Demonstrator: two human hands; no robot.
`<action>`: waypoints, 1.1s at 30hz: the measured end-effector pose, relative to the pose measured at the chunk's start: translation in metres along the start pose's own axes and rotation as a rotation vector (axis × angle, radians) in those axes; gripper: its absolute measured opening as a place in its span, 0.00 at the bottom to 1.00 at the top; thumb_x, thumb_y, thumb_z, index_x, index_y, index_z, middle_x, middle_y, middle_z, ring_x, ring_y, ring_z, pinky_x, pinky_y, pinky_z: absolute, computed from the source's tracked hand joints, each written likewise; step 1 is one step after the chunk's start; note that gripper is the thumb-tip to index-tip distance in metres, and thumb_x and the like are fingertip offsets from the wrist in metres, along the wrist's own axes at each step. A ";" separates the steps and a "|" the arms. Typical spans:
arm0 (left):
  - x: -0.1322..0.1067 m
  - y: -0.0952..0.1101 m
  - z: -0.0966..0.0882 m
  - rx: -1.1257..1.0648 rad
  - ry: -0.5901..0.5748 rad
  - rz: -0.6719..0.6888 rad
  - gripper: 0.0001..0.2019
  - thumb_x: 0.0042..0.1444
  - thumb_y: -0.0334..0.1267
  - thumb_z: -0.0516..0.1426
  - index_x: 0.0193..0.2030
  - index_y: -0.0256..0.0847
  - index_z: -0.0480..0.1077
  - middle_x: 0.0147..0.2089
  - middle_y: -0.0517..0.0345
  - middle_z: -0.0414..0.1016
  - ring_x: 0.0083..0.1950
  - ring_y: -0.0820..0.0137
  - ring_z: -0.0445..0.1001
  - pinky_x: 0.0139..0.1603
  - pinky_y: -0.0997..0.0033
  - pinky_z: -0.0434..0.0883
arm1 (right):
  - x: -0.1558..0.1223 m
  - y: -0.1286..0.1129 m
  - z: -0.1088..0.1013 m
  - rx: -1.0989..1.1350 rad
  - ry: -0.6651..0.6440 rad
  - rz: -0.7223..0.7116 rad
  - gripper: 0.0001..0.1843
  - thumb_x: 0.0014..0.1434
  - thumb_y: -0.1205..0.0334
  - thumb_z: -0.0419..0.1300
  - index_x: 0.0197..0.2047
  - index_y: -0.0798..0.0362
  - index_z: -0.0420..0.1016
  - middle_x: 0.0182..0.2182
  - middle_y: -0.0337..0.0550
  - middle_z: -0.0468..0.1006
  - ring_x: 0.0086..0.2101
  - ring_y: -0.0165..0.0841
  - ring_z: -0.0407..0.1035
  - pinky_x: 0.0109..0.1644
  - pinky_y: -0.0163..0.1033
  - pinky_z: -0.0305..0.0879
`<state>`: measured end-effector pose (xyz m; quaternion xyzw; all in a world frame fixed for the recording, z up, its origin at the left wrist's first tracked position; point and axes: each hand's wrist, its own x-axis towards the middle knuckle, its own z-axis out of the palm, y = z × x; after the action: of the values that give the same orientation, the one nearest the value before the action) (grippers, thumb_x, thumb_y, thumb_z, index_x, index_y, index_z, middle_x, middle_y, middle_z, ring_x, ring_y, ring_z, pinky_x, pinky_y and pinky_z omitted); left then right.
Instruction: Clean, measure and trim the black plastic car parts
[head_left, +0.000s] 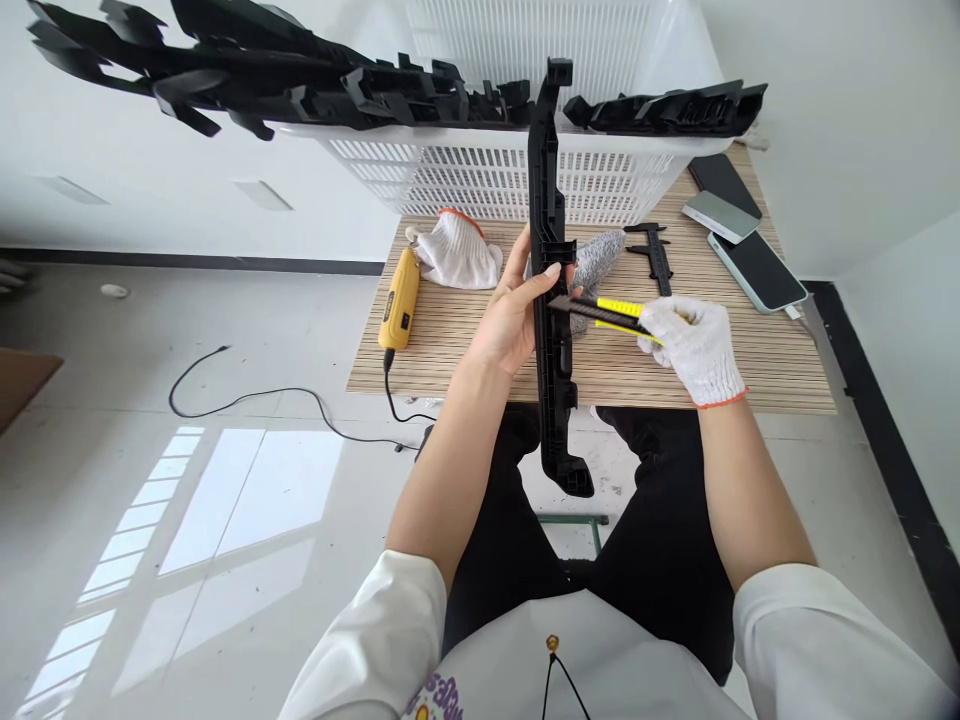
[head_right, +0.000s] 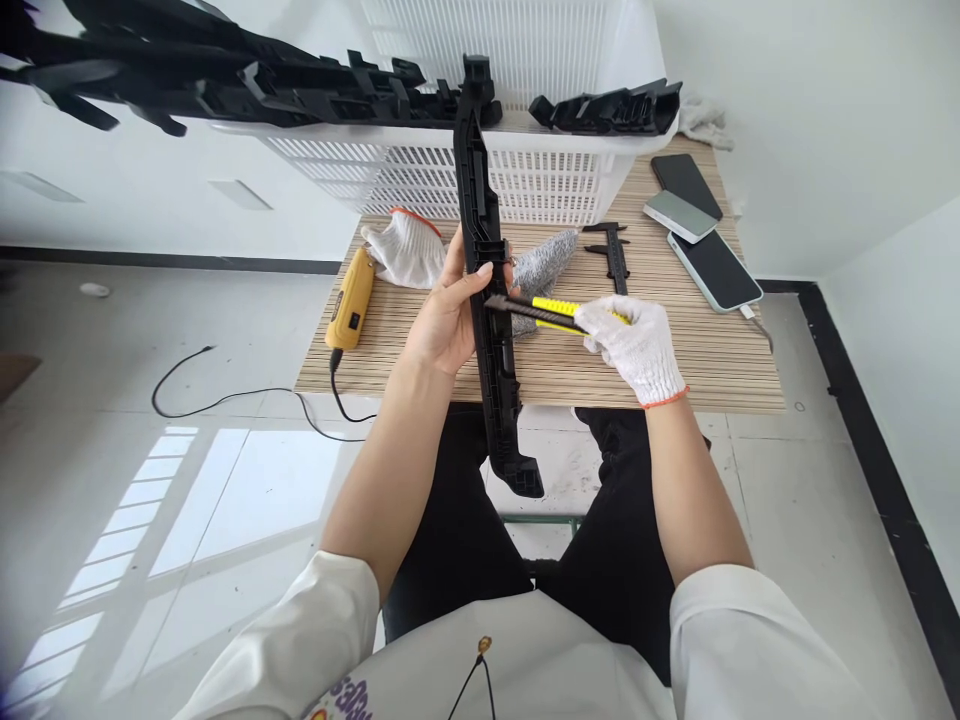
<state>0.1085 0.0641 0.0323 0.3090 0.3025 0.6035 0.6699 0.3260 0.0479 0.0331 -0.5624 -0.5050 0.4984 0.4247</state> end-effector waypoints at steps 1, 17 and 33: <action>0.000 0.000 0.000 -0.004 0.004 -0.001 0.36 0.60 0.30 0.63 0.71 0.64 0.60 0.59 0.62 0.77 0.66 0.61 0.74 0.68 0.57 0.69 | 0.000 0.000 0.000 0.007 0.003 -0.012 0.13 0.51 0.53 0.71 0.27 0.53 0.77 0.16 0.38 0.71 0.15 0.24 0.59 0.16 0.31 0.47; 0.000 0.000 -0.001 -0.047 0.047 -0.033 0.38 0.58 0.28 0.63 0.71 0.65 0.60 0.56 0.62 0.77 0.63 0.63 0.76 0.67 0.58 0.70 | 0.007 0.002 -0.024 0.012 0.076 0.051 0.16 0.46 0.51 0.75 0.27 0.52 0.76 0.14 0.36 0.67 0.16 0.27 0.64 0.14 0.29 0.48; -0.003 0.000 0.000 -0.016 0.057 -0.024 0.36 0.53 0.25 0.61 0.67 0.61 0.65 0.45 0.64 0.79 0.44 0.73 0.79 0.52 0.71 0.75 | 0.005 0.006 0.012 0.021 -0.030 0.075 0.19 0.53 0.46 0.70 0.30 0.55 0.77 0.15 0.37 0.69 0.14 0.21 0.53 0.15 0.28 0.44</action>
<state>0.1082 0.0613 0.0330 0.2827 0.3205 0.6065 0.6704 0.3154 0.0519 0.0252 -0.5688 -0.4847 0.5277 0.4039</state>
